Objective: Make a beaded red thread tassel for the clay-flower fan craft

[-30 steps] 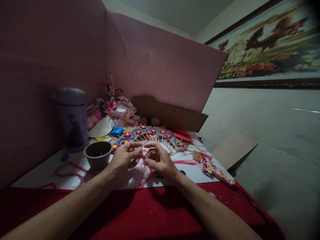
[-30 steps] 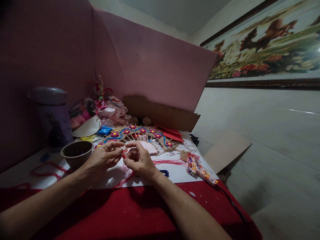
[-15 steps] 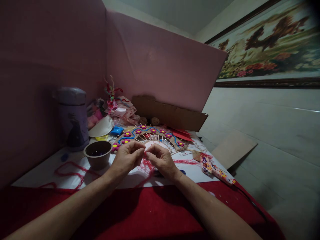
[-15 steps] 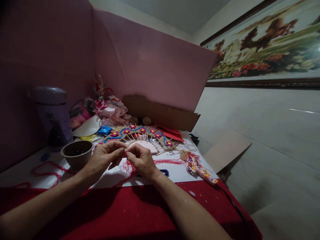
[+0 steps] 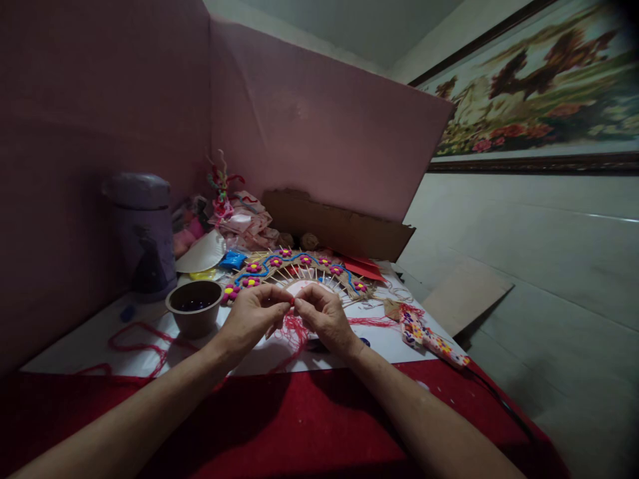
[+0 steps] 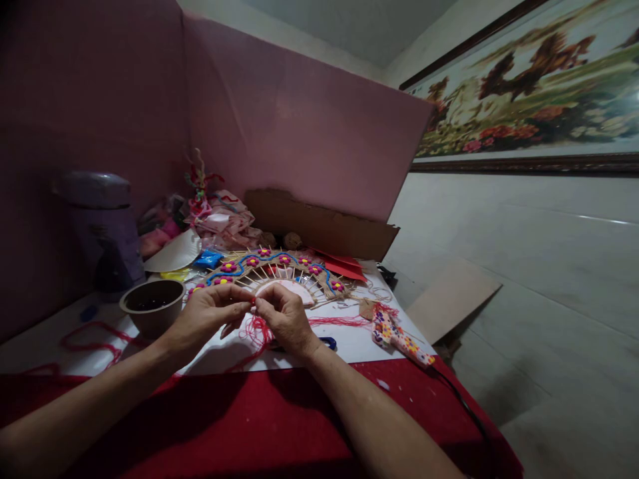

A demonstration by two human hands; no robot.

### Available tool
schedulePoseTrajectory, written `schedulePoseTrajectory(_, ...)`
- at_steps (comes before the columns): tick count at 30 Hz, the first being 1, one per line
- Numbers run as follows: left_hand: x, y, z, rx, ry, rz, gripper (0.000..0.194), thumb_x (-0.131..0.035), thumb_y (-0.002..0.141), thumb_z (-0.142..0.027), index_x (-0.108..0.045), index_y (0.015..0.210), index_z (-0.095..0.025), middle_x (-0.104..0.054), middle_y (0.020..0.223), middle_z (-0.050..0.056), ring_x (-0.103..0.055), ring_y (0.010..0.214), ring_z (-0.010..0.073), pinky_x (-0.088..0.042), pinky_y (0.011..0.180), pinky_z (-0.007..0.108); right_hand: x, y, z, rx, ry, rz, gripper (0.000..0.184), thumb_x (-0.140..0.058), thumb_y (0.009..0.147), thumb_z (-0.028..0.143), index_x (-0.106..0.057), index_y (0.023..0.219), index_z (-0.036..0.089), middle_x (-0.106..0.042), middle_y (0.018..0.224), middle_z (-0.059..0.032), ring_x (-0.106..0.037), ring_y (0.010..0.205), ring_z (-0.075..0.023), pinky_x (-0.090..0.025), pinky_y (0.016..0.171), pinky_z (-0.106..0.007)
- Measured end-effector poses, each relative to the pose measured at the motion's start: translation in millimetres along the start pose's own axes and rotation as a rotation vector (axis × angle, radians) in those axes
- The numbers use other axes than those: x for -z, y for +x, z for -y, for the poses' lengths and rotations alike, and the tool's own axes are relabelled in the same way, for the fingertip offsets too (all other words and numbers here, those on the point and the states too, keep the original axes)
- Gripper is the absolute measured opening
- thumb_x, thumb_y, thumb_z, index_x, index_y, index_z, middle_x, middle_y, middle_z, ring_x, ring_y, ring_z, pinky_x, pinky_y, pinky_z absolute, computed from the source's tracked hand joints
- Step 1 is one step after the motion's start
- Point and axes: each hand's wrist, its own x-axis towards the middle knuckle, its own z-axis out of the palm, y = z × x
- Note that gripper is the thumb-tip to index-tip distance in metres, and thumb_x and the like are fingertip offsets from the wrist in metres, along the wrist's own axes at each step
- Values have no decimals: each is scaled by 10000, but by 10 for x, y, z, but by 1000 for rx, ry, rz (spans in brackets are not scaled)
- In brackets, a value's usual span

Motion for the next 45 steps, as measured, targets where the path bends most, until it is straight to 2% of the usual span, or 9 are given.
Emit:
schedulePoseTrajectory(4, -13, 2, -5, 1, 18, -46, 89, -645, 633, -151, -683, 706, -119, -535, 434, -15, -433, 374, 83, -323, 366, 192, 2, 3, -11, -11, 14, -9, 244, -630, 767, 404, -530, 718, 187, -440, 569, 48, -355, 475, -76, -270, 422, -205)
schedulePoseTrajectory(11, -20, 20, 20, 16, 35, -94, 76, -669, 644, -177, -664, 691, -118, -527, 407, -17, -421, 341, 85, -292, 322, 183, -12, 7, 10, -20, 42, 18, 229, -645, 752, 379, -535, 713, 182, -468, 598, 43, -371, 484, -73, -287, 433, -209)
schedulePoseTrajectory(16, -10, 16, -14, 15, 20, -78, 106, -672, 676, -215, -642, 655, -115, -521, 416, -14, -424, 347, 77, -299, 339, 181, -21, 2, 25, -64, 42, 29, 216, -664, 728, 365, -549, 732, 182, -478, 603, 42, -380, 488, -75, -297, 438, -212)
schedulePoseTrajectory(24, 18, 35, 41, -1, -17, -79, 191, -672, 702, -305, -605, 675, -128, -518, 440, -27, -403, 360, 62, -283, 359, 181, -18, 10, 36, 11, 42, 13, 179, -650, 744, 306, -537, 687, 179, -467, 592, 49, -392, 490, -70, -308, 445, -205)
schedulePoseTrajectory(30, 22, 36, 63, -4, 16, -83, 197, -644, 715, -312, -565, 693, -133, -493, 431, -48, -392, 359, 60, -280, 358, 182, -15, 9, 12, 2, 28, 16, 170, -645, 746, 299, -540, 689, 178, -474, 599, 48, -403, 507, -75, -318, 464, -211)
schedulePoseTrajectory(36, 20, 41, 58, -30, -60, -84, 188, -630, 735, -307, -560, 752, -133, -505, 451, -51, -384, 368, 57, -280, 350, 175, -27, 2, -3, 0, -2, 25, 130, -652, 741, 278, -580, 745, 170, -543, 670, 26, -470, 578, -91, -377, 550, -233)
schedulePoseTrajectory(45, 19, 44, 60, -20, -134, -46, 204, -649, 728, -311, -546, 761, -138, -503, 452, -54, -394, 374, 60, -310, 349, 173, -28, -6, -70, 8, -8, 53, 174, -666, 762, 321, -591, 793, 168, -595, 721, -2, -544, 645, -121, -425, 630, -269)
